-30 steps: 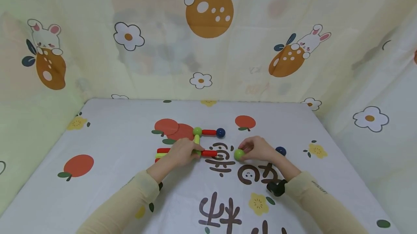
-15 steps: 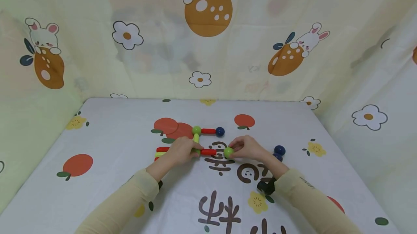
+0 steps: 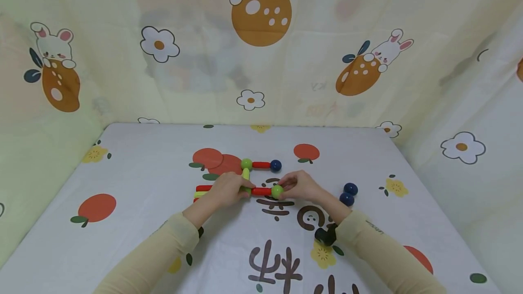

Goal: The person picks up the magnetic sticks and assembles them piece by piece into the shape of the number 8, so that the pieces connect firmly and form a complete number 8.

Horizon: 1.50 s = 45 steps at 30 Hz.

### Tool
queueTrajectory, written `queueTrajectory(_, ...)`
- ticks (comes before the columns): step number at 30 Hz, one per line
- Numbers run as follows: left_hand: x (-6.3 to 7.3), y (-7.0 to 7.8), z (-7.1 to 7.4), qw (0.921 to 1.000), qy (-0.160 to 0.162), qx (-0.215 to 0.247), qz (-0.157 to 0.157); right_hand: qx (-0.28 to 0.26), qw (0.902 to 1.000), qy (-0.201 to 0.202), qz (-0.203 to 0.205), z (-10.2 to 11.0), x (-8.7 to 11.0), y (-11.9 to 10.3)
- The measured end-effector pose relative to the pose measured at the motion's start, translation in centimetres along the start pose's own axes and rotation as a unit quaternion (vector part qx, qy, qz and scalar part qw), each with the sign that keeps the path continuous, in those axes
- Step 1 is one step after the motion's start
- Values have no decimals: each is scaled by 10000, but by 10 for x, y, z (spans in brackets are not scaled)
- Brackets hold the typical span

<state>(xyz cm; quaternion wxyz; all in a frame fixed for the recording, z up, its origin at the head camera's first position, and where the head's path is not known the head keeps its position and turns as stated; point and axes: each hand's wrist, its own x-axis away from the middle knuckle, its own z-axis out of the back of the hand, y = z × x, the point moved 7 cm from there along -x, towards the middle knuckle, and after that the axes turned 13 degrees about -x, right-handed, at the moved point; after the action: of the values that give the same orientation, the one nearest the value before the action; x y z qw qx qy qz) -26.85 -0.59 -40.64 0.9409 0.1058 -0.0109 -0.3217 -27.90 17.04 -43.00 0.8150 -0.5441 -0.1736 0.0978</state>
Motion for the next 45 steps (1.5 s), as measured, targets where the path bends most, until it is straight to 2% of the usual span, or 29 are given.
queueTrajectory(9,-1,-1,-1,9999,-106,-26,63,84,9992,281,-263,0,0,2)
queueTrajectory(21,-1,2,0,9998,-181,49,109,41,9992,298,-270,0,3,2)
queueTrajectory(29,0,-2,1,9987,-268,435,60,-6,9997,212,-97,-1,4,-1)
queueTrajectory(38,4,-10,9,9955,-145,930,88,70,9999,118,15,0,3,1)
queueTrajectory(45,11,-25,15,9954,-27,933,228,78,9999,-14,134,0,4,3)
